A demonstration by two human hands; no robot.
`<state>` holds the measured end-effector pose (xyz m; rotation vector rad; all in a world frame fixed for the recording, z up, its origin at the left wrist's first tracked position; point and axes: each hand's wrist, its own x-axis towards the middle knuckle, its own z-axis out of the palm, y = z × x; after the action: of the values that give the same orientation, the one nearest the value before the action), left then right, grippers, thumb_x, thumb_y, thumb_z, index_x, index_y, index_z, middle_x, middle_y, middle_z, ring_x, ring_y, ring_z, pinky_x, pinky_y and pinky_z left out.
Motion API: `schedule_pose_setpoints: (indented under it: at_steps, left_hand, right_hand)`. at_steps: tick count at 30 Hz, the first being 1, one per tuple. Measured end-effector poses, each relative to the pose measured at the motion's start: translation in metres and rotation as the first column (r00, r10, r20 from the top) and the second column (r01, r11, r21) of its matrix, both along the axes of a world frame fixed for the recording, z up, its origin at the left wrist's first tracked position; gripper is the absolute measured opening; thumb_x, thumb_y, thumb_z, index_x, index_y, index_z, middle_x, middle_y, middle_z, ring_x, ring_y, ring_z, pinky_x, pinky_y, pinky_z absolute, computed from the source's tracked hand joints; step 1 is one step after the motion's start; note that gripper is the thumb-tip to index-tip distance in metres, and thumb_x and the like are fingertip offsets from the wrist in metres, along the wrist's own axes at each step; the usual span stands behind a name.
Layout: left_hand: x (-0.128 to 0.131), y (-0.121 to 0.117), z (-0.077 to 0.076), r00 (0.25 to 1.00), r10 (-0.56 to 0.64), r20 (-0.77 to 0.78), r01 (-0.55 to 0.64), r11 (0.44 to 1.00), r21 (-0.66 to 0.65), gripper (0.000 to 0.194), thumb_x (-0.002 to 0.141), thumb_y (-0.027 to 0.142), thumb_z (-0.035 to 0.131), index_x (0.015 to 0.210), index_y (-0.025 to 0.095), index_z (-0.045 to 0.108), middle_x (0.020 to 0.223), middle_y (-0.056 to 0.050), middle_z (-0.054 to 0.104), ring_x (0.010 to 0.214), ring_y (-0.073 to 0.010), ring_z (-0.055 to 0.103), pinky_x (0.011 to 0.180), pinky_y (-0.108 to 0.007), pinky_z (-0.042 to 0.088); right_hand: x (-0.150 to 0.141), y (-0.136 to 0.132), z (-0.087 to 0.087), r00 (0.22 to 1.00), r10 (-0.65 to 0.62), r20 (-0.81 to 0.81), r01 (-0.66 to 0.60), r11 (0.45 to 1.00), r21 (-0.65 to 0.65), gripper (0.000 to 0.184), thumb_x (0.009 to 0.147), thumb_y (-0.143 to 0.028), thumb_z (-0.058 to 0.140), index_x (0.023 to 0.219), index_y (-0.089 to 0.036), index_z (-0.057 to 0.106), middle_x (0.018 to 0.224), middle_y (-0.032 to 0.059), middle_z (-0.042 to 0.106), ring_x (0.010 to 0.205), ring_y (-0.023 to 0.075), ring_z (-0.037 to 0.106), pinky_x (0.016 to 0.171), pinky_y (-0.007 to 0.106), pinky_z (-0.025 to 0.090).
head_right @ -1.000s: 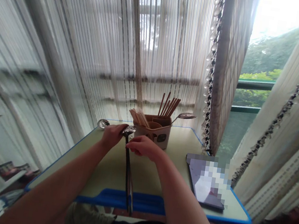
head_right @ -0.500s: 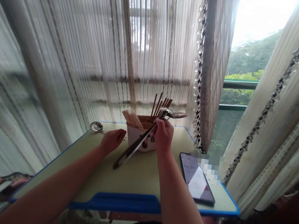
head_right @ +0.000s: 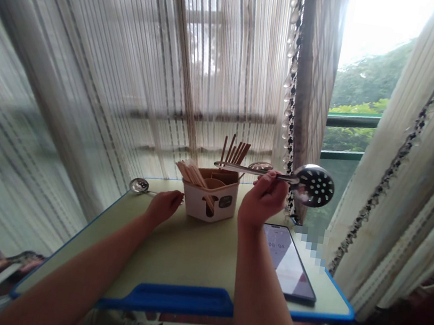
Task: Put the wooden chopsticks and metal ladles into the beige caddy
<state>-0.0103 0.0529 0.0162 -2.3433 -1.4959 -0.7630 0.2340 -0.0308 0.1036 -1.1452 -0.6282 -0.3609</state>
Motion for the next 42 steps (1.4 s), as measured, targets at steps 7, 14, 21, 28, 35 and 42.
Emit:
schedule_pose_setpoints:
  at_steps: [7,14,21,28,35,42]
  left_hand:
    - [0.000,0.000,0.000,0.999,0.022,-0.031,-0.022,1.000,0.009,0.041,0.091,0.039,0.031,0.076,0.019,0.063,0.070,-0.007,0.067,0.064,-0.0166,0.060,0.057,-0.025,0.033]
    - [0.001,-0.002,0.002,0.999,0.007,-0.032,-0.007,1.000,0.000,0.040,0.091,0.038,0.031,0.076,0.019,0.063,0.071,-0.006,0.067,0.064,-0.0164,0.061,0.057,-0.025,0.033]
    - [0.001,-0.003,0.004,0.998,0.014,-0.054,-0.014,1.000,-0.001,0.039,0.090,0.038,0.033,0.076,0.019,0.063,0.071,-0.007,0.067,0.064,-0.0171,0.061,0.057,-0.025,0.033]
    - [0.002,-0.005,0.005,0.995,0.008,-0.098,-0.008,1.000,0.008,0.038,0.090,0.038,0.033,0.075,0.019,0.064,0.069,-0.007,0.067,0.063,-0.0171,0.060,0.056,-0.025,0.032]
    - [0.001,-0.005,0.005,0.994,0.010,-0.107,-0.011,1.000,-0.008,0.039,0.090,0.039,0.033,0.076,0.019,0.064,0.070,-0.007,0.067,0.064,-0.0170,0.060,0.057,-0.025,0.033]
    - [0.001,-0.006,0.007,0.994,0.002,-0.105,-0.004,1.000,-0.017,0.038,0.089,0.038,0.033,0.076,0.019,0.064,0.070,-0.007,0.067,0.063,-0.0168,0.060,0.057,-0.026,0.033]
  right_hand:
    - [0.000,0.010,-0.008,0.945,-0.084,0.317,0.180,0.941,-0.287,0.035,0.090,-0.039,0.036,0.070,-0.017,0.056,0.067,0.0075,0.058,0.065,0.0179,0.054,0.060,0.029,0.034]
    - [-0.006,0.021,-0.011,0.913,0.053,0.405,0.179,0.840,-0.512,0.038,0.091,-0.042,0.037,0.083,-0.015,0.062,0.077,0.0098,0.064,0.062,0.0156,0.054,0.054,0.027,0.024]
    - [-0.007,0.032,-0.021,0.897,0.169,0.409,0.140,0.768,-0.625,0.041,0.091,-0.043,0.036,0.081,-0.016,0.066,0.078,0.0104,0.066,0.064,0.0164,0.056,0.055,0.027,0.026]
    - [-0.003,0.039,-0.023,0.919,0.130,0.372,0.150,0.757,-0.636,0.042,0.090,-0.045,0.037,0.082,-0.017,0.068,0.077,0.0112,0.068,0.065,0.0186,0.058,0.055,0.028,0.027]
    - [0.001,0.038,-0.022,0.910,0.122,0.397,0.188,0.732,-0.654,0.052,0.090,-0.051,0.034,0.078,-0.014,0.069,0.073,0.0155,0.067,0.067,0.0212,0.059,0.058,0.029,0.032]
    - [0.005,0.046,-0.030,0.954,0.165,0.251,0.030,0.779,-0.626,0.048,0.083,-0.057,0.041,0.077,-0.015,0.063,0.073,0.0109,0.064,0.066,0.0207,0.057,0.059,0.030,0.035]
